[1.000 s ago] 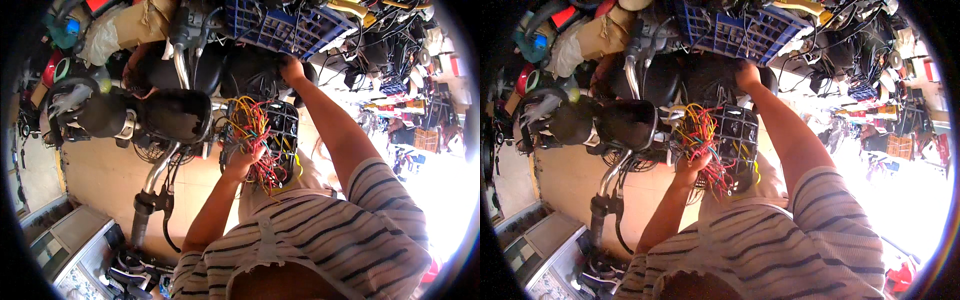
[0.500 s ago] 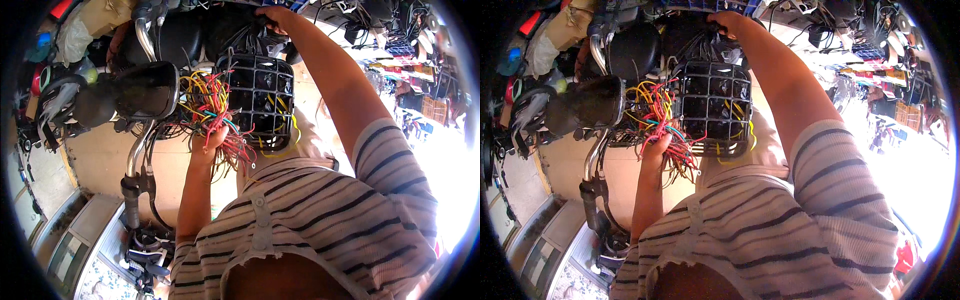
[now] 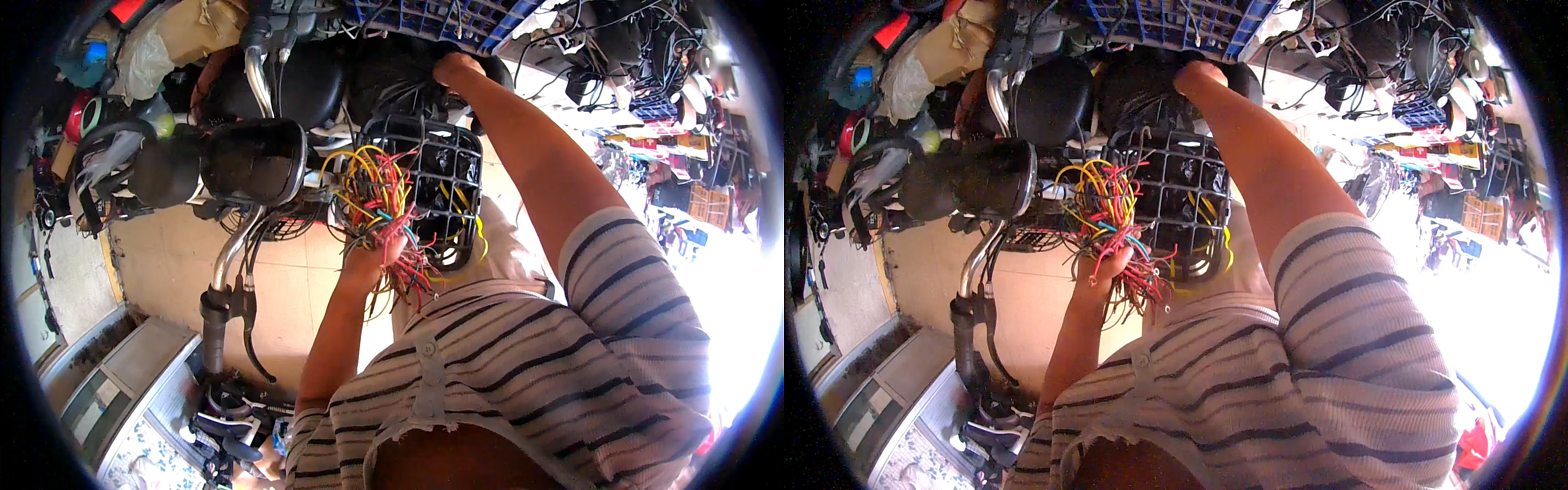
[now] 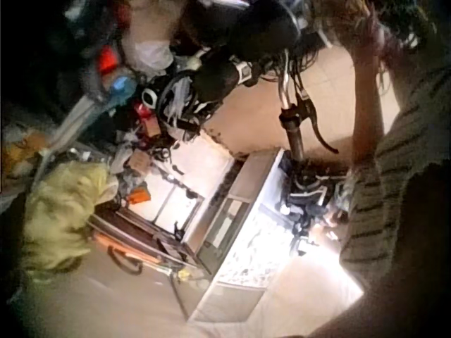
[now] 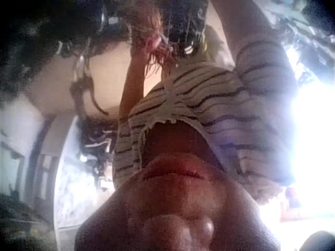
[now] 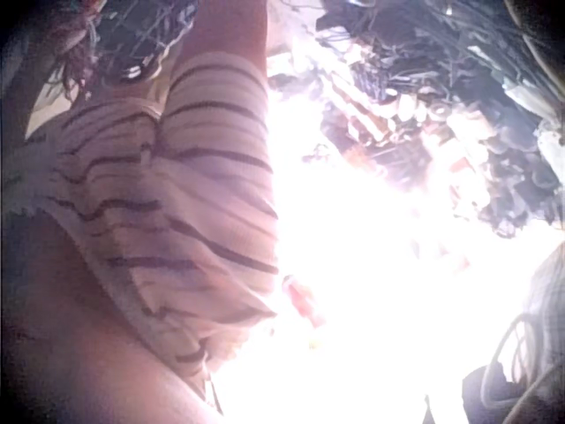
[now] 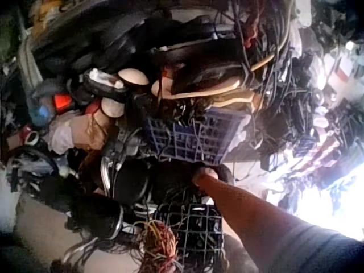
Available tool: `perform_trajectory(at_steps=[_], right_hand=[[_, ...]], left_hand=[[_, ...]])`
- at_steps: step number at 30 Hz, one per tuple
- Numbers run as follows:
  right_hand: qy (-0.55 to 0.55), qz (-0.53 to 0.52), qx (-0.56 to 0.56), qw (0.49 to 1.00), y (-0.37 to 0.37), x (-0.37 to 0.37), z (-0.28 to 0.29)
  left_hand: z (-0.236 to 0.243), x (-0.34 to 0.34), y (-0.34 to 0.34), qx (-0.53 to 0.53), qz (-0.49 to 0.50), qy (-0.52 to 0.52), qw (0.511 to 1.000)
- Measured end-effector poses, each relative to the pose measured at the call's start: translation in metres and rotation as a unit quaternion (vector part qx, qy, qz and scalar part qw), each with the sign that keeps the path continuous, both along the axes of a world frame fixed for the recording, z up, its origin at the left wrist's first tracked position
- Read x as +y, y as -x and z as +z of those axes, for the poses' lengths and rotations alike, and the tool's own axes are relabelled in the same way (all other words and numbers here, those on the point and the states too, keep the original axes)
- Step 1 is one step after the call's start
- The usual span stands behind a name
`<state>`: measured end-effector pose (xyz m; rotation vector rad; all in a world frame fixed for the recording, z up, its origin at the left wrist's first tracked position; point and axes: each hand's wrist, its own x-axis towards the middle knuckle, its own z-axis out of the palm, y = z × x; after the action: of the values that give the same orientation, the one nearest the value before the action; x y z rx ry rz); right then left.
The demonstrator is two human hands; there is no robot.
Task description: The person sits on a low stool in a cluttered workshop, handling a bundle of multicolored wires and small electrical components. They sort through the wires, move to a scooter to inspect its wiring, and then return to the stool to assemble small parts, possibly switches or connectors, using their hands.
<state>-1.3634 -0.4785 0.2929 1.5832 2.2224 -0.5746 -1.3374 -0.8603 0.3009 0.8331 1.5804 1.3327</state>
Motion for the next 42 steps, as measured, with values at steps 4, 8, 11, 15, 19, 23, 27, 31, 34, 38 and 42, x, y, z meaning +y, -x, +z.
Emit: perform_trajectory(at_steps=[4,8,11,15,19,23,27,31,34,38,42], right_hand=[[-0.077,0.015,0.027,0.997,-0.005,-0.009,-0.006],[-0.048,0.177,0.025,0.983,-0.015,-0.002,-0.008],[-0.105,0.241,-0.015,0.965,-0.023,0.000,-0.024],[-0.182,0.436,-0.143,0.870,-0.023,0.019,-0.059],[-0.006,0.057,0.575,0.816,-0.008,0.025,-0.076],[0.006,0.037,0.452,0.891,0.004,0.038,-0.103],[-0.132,0.211,0.385,0.889,0.045,0.068,-0.176],[-0.163,0.394,0.283,0.859,0.044,0.112,-0.218],[-0.215,0.734,0.199,0.613,0.012,0.169,-0.218],[-0.002,0.977,0.198,0.076,0.083,0.098,-0.143],[0.107,0.936,0.251,-0.223,0.064,0.111,-0.125]], left_hand=[[0.010,0.004,0.005,0.107,-0.006,-0.027,0.994],[0.006,-0.009,0.008,-0.053,0.023,0.078,0.995],[0.009,-0.007,0.010,-0.093,0.048,0.068,0.992],[0.023,-0.001,0.016,-0.111,0.054,0.075,0.989],[0.058,0.005,0.012,-0.217,0.107,-0.007,0.970],[0.081,0.006,0.007,-0.254,0.131,0.006,0.958],[0.102,0.001,0.003,-0.245,0.136,0.041,0.959],[0.130,0.004,-0.003,-0.255,0.136,0.089,0.953],[0.134,0.010,-0.003,-0.278,0.108,0.058,0.953],[0.139,-0.006,-0.008,-0.277,0.170,0.064,0.944],[0.140,0.008,-0.008,-0.269,0.145,0.060,0.950]])
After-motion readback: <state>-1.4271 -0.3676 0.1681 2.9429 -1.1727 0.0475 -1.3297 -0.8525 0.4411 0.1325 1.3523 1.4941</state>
